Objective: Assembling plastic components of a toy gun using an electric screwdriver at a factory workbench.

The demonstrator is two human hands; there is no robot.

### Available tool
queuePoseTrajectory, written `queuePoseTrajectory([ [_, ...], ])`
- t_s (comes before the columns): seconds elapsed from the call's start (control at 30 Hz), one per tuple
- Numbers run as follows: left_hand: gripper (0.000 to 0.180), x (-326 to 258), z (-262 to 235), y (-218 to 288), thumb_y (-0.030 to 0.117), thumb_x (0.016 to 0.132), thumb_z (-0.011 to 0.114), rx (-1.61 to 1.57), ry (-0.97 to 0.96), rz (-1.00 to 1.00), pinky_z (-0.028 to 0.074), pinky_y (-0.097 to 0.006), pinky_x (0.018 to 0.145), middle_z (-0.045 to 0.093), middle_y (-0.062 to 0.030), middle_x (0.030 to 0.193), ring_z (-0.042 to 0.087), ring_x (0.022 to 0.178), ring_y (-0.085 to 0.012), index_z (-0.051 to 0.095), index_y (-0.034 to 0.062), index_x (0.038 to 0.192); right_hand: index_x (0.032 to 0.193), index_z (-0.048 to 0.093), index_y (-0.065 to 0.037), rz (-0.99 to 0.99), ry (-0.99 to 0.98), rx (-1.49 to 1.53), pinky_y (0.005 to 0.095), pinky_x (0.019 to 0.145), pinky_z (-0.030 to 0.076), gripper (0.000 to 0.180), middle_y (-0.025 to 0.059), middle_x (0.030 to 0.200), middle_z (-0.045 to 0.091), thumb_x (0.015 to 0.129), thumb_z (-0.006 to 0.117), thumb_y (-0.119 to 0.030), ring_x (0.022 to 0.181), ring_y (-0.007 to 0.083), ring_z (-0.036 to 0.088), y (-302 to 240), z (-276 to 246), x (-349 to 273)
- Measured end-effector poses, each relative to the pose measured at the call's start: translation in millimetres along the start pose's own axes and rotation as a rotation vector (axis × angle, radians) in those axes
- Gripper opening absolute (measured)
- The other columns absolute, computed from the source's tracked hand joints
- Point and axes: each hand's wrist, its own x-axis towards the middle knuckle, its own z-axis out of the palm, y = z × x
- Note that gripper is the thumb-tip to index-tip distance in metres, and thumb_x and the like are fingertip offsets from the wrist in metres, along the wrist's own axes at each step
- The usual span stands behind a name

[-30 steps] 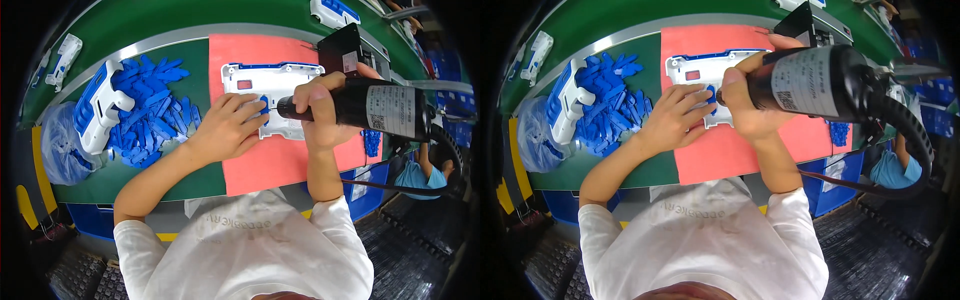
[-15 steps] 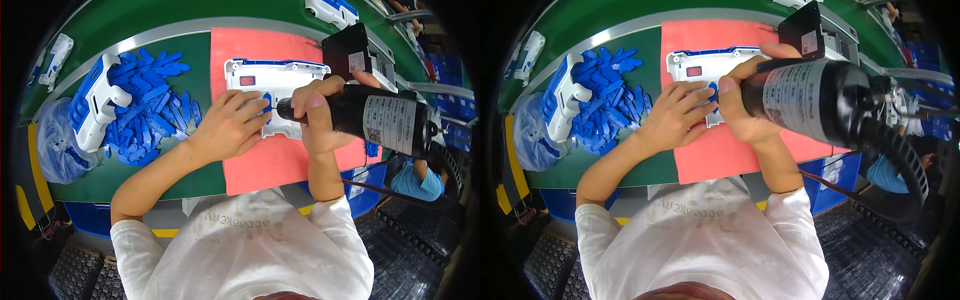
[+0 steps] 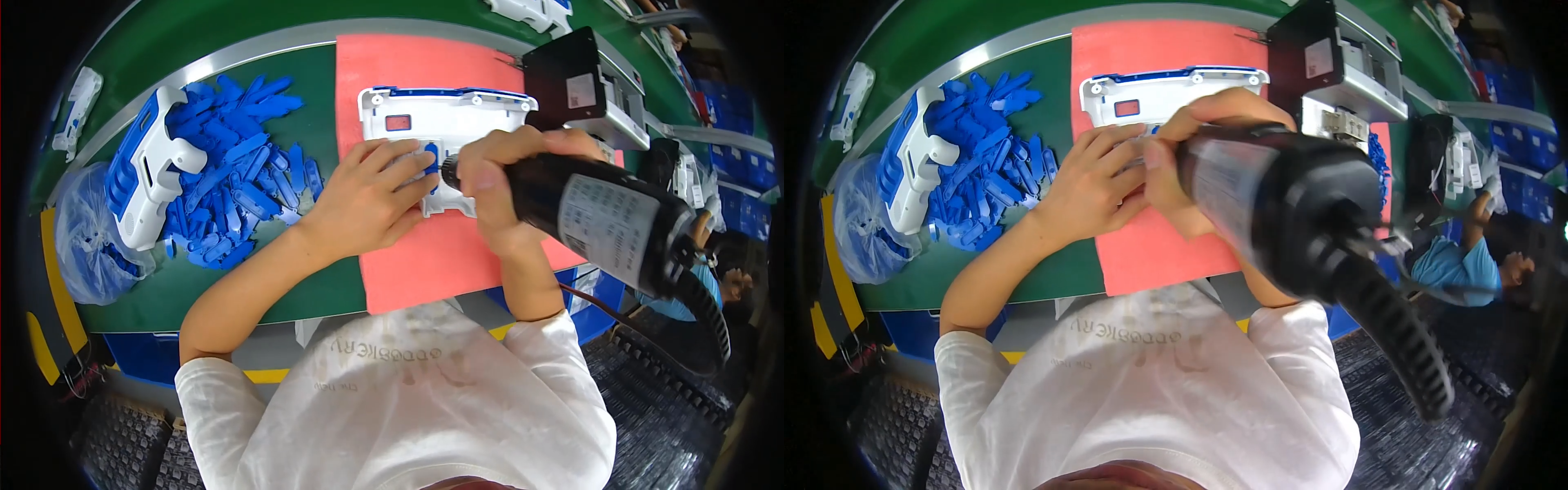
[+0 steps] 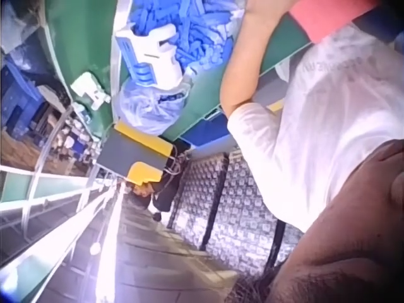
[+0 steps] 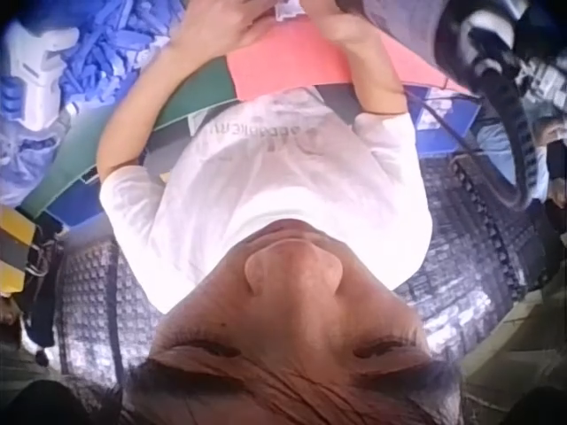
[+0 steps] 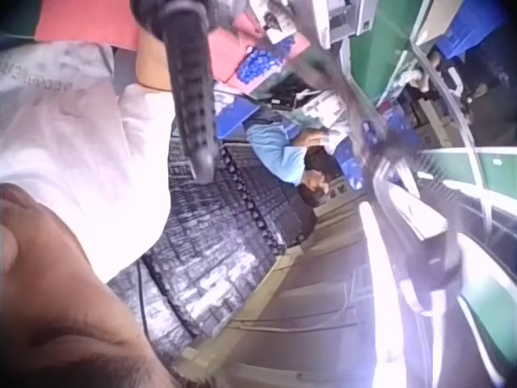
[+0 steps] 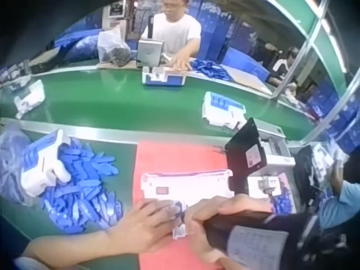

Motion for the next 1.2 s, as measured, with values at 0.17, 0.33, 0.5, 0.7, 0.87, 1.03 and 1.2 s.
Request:
queuePoseTrajectory([
  [0.17, 0.044, 0, -3, 0, 0.021, 0.07, 0.072, 0.035, -0.037, 0.006, 0.041, -0.043, 0.095, 0.057, -0.0094, 0.124, 0.051, 0.119, -0.0294, 0.065, 0.0078, 0.111, 0.125, 0.029, -0.006, 0.038, 0.276, -0.036, 0.0301, 0.062, 0.048, 0.051, 0.0061, 0.073, 0.054, 0.083, 0.056, 0.005, 0.056, 0.0151, 0.055, -4, -7, -8],
  [0.33, 0.046, 0, -4, 5, 0.019, 0.07, 0.077, 0.042, -0.055, -0.001, 0.042, -0.046, 0.096, 0.056, -0.0122, 0.128, 0.051, 0.118, -0.0341, 0.065, 0.0081, 0.113, 0.13, 0.027, -0.001, -0.309, 0.905, 0.112, 0.036, 0.049, 0.049, 0.054, 0.008, 0.061, 0.051, 0.082, 0.053, 0.001, 0.045, 0.0184, 0.05, -28, -109, 1],
  [0.5, 0.045, 3, -2, 7, 0.018, 0.069, 0.079, 0.026, -0.036, 0.024, 0.042, -0.046, 0.095, 0.056, -0.0127, 0.128, 0.051, 0.118, -0.0351, 0.066, 0.0071, 0.11, 0.126, 0.038, 0.003, -0.187, 0.88, -0.047, 0.0306, 0.049, 0.047, 0.051, 0.007, 0.067, 0.058, 0.079, 0.058, 0.009, 0.048, 0.0155, 0.054, -4, -134, -4],
  [0.7, 0.042, -2, -2, 3, 0.018, 0.067, 0.074, 0.033, -0.01, 0.0, 0.04, -0.046, 0.098, 0.057, -0.0101, 0.125, 0.05, 0.12, -0.0313, 0.067, 0.0073, 0.106, 0.125, 0.04, 0.005, -0.081, 0.75, -0.047, 0.0262, 0.049, 0.045, 0.051, 0.0052, 0.064, 0.055, 0.079, 0.061, 0.011, 0.049, 0.0129, 0.053, 0, -129, -14],
  [0.87, 0.058, 2, -6, 4, 0.02, 0.068, 0.074, -0.039, -0.048, -0.042, 0.038, -0.044, 0.098, 0.056, -0.0129, 0.125, 0.049, 0.12, -0.0317, 0.056, 0.0041, 0.12, 0.134, 0.028, -0.002, -0.132, 0.69, 0.238, 0.0337, 0.051, 0.049, 0.061, 0.0074, 0.063, 0.051, 0.082, 0.059, 0.002, 0.047, 0.0171, 0.051, -31, -93, -11],
  [1.03, 0.064, 2, -12, 2, 0.023, 0.071, 0.074, -0.161, -0.018, -0.116, 0.038, -0.042, 0.097, 0.057, -0.0156, 0.122, 0.05, 0.117, -0.0331, 0.051, 0.0033, 0.128, 0.137, 0.023, -0.007, -0.01, 0.333, 0.158, 0.0347, 0.048, 0.046, 0.068, 0.0061, 0.064, 0.047, 0.081, 0.059, 0.002, 0.045, 0.017, 0.048, -21, -15, 10],
  [1.2, 0.06, -2, -6, -3, 0.024, 0.071, 0.074, -0.181, 0.015, -0.083, 0.038, -0.043, 0.096, 0.057, -0.0124, 0.121, 0.052, 0.117, -0.031, 0.054, 0.0046, 0.124, 0.132, 0.027, -0.002, -0.011, 0.323, 0.136, 0.0307, 0.049, 0.047, 0.06, 0.0085, 0.062, 0.052, 0.08, 0.058, 0.004, 0.047, 0.0153, 0.052, 2, 15, 14],
])
